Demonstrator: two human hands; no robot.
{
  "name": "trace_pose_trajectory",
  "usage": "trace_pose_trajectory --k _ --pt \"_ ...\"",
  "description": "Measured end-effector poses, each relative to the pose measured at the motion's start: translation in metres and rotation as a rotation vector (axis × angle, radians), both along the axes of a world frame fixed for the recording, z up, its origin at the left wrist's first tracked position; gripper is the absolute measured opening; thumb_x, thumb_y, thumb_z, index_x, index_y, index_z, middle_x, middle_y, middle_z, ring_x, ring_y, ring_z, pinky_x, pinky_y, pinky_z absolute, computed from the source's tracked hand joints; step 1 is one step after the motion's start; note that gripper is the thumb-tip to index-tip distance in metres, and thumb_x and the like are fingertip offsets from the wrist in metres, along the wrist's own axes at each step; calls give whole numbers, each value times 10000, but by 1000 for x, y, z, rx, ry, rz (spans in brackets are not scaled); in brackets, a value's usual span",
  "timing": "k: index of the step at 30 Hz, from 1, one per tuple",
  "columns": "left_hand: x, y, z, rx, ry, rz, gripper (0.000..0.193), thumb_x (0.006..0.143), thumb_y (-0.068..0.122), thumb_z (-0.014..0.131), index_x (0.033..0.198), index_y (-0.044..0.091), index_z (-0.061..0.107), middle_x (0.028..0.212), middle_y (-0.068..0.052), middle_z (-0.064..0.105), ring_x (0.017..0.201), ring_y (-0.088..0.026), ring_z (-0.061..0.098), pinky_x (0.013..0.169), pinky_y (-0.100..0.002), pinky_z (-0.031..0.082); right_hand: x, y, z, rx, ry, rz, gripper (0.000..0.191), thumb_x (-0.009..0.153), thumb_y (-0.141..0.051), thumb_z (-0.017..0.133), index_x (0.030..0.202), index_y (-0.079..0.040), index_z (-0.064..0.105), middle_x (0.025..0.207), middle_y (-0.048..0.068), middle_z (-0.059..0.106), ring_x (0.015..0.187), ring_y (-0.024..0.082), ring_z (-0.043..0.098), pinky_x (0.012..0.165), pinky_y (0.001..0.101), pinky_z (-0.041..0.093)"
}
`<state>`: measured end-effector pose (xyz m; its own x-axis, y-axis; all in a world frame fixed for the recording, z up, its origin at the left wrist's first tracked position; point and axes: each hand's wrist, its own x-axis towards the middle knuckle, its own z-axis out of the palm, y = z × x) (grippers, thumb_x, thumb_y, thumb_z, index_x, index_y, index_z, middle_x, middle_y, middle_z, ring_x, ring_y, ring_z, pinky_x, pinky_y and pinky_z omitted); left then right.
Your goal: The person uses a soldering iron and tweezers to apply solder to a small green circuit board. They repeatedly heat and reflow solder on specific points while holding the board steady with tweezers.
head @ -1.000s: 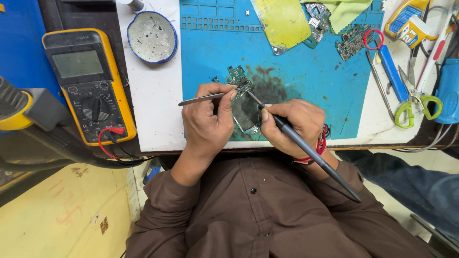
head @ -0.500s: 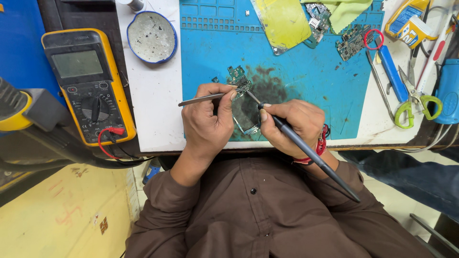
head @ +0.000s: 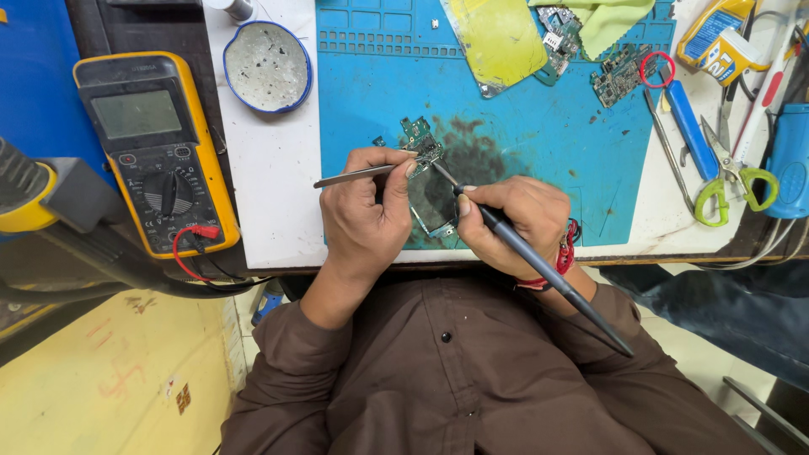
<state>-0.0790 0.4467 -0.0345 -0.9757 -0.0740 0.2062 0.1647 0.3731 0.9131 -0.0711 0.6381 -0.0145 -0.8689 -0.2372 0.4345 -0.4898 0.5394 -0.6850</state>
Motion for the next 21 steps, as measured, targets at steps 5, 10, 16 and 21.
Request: trace_pose_trajectory --k 5,10,16,21 --pt "1 0 0 18 1 1 69 1032 77 703 1060 35 656 918 -72 754 748 -138 735 662 -265 566 0 -1 1 13 -3 -10 141 837 4 804 936 -5 704 770 105 703 620 227 666 591 324 494" --pt "-1 0 1 10 -2 2 66 1028 76 708 1053 36 661 900 -73 752 734 -139 729 652 -268 558 -1 0 1 16 -1 1 147 840 2 810 943 -6 705 770 107 703 620 225 662 592 323 490" --pt "0 0 1 18 7 -2 67 1033 75 704 1057 34 657 907 -75 751 751 -146 738 664 -269 568 0 0 0 18 0 3 146 834 0 812 933 -8 704 762 103 702 609 218 656 582 321 485" --pt "0 0 1 6 12 0 66 1033 76 703 1054 32 657 911 -80 754 758 -150 743 668 -271 571 0 1 -1 9 6 10 143 838 -1 802 934 -12 697 778 101 711 617 213 662 587 317 489"
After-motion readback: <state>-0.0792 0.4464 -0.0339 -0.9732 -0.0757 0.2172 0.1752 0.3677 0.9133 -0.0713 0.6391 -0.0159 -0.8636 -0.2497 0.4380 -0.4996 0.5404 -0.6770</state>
